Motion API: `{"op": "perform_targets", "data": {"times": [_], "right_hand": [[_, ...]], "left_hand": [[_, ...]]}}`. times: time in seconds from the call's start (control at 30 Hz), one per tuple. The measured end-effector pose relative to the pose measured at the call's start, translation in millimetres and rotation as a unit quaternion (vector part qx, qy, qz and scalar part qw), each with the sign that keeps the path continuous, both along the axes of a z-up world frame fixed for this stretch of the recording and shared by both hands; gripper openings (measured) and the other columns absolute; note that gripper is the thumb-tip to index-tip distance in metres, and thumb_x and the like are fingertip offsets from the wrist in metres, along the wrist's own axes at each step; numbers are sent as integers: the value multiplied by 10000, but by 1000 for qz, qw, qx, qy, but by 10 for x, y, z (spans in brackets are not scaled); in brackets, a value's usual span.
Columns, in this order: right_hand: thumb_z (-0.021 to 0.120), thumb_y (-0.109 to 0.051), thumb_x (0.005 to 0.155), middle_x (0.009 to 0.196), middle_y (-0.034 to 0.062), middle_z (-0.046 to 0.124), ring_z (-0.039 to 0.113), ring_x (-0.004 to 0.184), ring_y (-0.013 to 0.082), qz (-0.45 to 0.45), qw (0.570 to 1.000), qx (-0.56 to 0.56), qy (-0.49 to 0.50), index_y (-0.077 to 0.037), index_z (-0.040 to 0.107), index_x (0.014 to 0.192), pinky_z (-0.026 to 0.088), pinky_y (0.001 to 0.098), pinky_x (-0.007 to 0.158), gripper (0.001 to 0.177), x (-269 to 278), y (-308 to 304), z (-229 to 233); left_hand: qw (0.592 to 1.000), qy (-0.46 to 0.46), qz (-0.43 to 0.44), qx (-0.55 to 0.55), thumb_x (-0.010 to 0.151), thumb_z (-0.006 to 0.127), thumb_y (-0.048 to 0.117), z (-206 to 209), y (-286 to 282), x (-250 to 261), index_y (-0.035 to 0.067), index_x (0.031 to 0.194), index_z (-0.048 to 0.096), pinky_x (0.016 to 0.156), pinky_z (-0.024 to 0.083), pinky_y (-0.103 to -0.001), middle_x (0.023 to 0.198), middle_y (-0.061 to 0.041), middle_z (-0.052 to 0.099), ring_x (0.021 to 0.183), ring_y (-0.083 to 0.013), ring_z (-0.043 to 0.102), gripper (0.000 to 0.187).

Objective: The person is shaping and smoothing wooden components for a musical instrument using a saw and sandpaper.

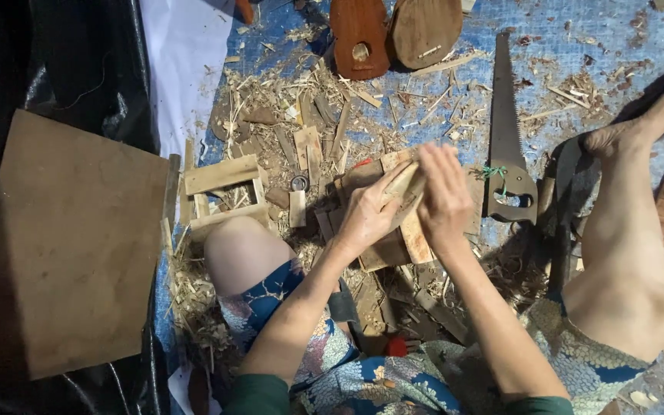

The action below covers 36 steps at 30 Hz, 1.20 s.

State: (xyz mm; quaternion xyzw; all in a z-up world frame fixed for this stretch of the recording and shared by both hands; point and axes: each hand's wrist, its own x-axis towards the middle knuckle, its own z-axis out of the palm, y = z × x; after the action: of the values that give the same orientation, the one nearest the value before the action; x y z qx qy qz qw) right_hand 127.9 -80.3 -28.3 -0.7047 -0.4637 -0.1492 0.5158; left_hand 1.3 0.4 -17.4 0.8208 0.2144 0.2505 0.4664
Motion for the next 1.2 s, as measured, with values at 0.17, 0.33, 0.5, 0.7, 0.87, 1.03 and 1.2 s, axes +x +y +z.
{"op": "perform_targets", "data": {"times": [0.17,0.33,0.5,0.7,0.87,1.03,1.2], "right_hand": [[493,68,1038,1339,149,680,579,1292,360,-21,995,-22,-95,-105,670,1384,455,496,1115,426,102,19,-104],[596,-30,1029,1213,39,702,621,1214,278,-17,987,-110,-114,-176,676,1231,480,460,1040,261,44,-100,376],[645,-64,1014,1250,31,747,613,1301,287,-15,986,0,-166,-202,770,1201,357,520,1190,264,253,-29,-330],[535,-29,1097,1186,121,737,649,1206,327,-64,998,3,-24,-88,750,1233,380,554,1140,261,459,-307,-295],[616,-35,1074,1005,58,761,739,953,332,-59,994,60,67,-92,680,1103,469,510,1090,90,241,-258,31],[621,-26,1051,976,136,717,710,939,207,71,918,163,354,-15,659,1069,589,408,904,43,256,-336,277],[733,-90,984,901,71,682,726,850,155,110,839,214,487,-35,668,1055,624,301,773,111,466,-348,-133]], "left_hand": [[1000,18,15,-11,890,644,-99,152,-89,43,67,1418,605,1031,526,-582,1197,-289,709,1092,-469,697,555],[999,34,15,18,844,675,10,224,-68,11,150,1354,656,884,574,-524,1103,-230,742,1093,-434,688,530],[999,36,9,14,808,619,-13,121,-8,-6,206,1288,721,840,591,-500,1034,-176,770,1029,-366,731,538],[998,12,-57,3,862,663,-34,194,-6,-31,152,1438,600,1007,524,-566,1336,-224,666,1239,-455,595,609],[998,3,-59,4,872,615,-71,208,-17,-68,152,1446,594,1043,520,-538,1349,-204,666,1245,-434,611,616],[998,-3,-65,1,871,595,-90,333,-68,-55,126,1453,585,1051,516,-546,1365,-221,653,1262,-439,599,621],[998,-7,-64,-18,879,590,-154,303,-93,-20,92,1467,572,1065,504,-576,1364,-268,635,1241,-463,619,638]]}}
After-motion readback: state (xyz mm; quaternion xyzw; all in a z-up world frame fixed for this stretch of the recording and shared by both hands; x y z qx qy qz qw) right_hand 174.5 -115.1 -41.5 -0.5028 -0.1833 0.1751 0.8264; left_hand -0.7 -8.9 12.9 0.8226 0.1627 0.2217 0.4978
